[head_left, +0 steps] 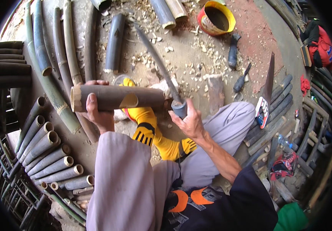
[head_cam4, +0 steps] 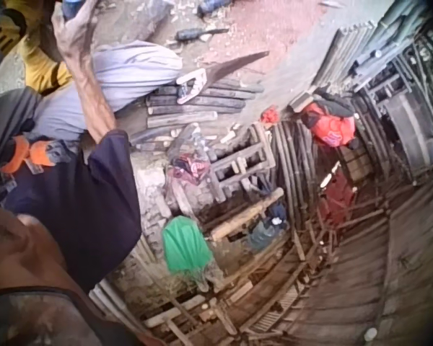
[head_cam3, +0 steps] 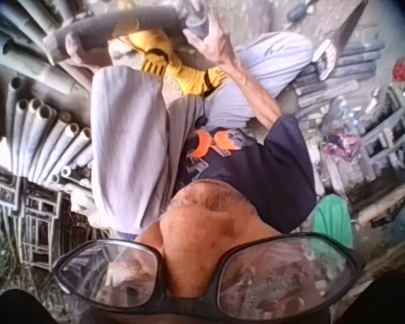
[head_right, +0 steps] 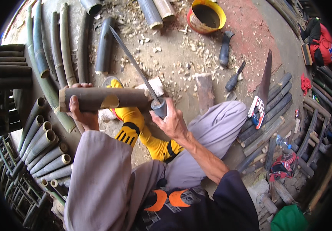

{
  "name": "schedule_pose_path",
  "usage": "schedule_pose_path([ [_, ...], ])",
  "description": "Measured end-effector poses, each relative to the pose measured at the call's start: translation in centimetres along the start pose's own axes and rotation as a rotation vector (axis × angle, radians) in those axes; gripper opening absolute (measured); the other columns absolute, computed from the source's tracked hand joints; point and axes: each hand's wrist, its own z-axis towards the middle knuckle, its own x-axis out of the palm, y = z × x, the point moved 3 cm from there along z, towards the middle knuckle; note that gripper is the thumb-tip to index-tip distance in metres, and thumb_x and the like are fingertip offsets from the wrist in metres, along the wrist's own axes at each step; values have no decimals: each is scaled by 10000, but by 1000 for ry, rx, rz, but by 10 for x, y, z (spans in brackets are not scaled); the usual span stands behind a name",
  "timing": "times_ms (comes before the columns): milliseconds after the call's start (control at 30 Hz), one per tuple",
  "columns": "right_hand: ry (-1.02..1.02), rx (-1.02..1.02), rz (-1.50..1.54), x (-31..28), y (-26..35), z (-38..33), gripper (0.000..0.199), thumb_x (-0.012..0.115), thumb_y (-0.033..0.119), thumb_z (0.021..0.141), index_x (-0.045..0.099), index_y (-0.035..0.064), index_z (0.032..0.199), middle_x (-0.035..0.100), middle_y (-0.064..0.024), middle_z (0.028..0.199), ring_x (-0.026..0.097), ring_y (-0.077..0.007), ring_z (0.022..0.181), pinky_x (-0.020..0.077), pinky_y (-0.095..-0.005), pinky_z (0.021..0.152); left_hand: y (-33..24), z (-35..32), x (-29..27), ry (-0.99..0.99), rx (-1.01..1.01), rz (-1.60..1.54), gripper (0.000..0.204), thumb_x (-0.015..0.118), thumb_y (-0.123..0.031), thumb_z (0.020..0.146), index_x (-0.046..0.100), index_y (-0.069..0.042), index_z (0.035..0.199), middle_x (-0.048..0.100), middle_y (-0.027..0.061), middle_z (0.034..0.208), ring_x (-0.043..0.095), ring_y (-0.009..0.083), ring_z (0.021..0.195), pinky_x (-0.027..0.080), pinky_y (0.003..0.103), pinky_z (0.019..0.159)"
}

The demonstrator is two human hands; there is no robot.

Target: The person measures sections of bamboo using a tape measure and marks them before cutting them with a saw and a large knife.

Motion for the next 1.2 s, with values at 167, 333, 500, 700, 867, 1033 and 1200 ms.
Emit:
schedule_pose_path([
  [167,-174,-308,-1,11,3,-3,348,725,130,801,496,-3,1026,643,-146,804,666,-250,669,541,-335,577,0,-4,4,79,16,-55,604,635,-216,801,334,-85,1308,537,139,1047,559,302,984,430,492,940],
  [333,141,265,-101,21,-60,-1,354,696,198,828,477,-8,1014,653,-198,774,674,-306,683,529,-384,579,-7,-4,13,123,-23,-36,613,639,-219,775,353,-95,1302,536,139,1053,558,303,984,441,478,933],
  [500,-38,46,37,-5,10,-7,395,727,181,806,490,2,1067,660,-166,808,685,-304,700,536,-375,605,2,-8,5,76,-9,-182,623,658,-215,733,382,-87,1276,544,140,1019,577,312,953,469,465,895],
  [700,-65,-103,-108,7,-26,-7,311,687,154,831,474,5,1001,630,-155,727,675,-261,616,558,-356,530,7,-13,21,206,-18,-105,643,653,-206,738,360,-92,1299,541,137,1046,568,305,988,446,468,935],
  [867,195,279,-84,4,-41,-4,347,703,157,813,465,-4,1007,642,-210,741,683,-351,670,534,-391,524,4,-16,31,279,4,-36,707,696,-214,725,333,-75,1316,535,152,1048,572,322,989,446,468,929],
  [1033,-178,-98,76,-19,19,-15,365,747,135,778,497,5,1010,644,-135,777,678,-249,676,534,-343,605,1,-6,32,202,-35,-106,743,777,-201,669,365,-80,1275,548,138,1020,599,329,938,476,487,898],
  [1200,136,301,-37,17,-71,3,282,679,111,812,490,-21,975,664,-200,799,687,-274,742,545,-359,599,6,-7,32,279,-23,-89,721,753,-220,672,375,-81,1270,540,136,1030,582,321,971,469,478,908],
])
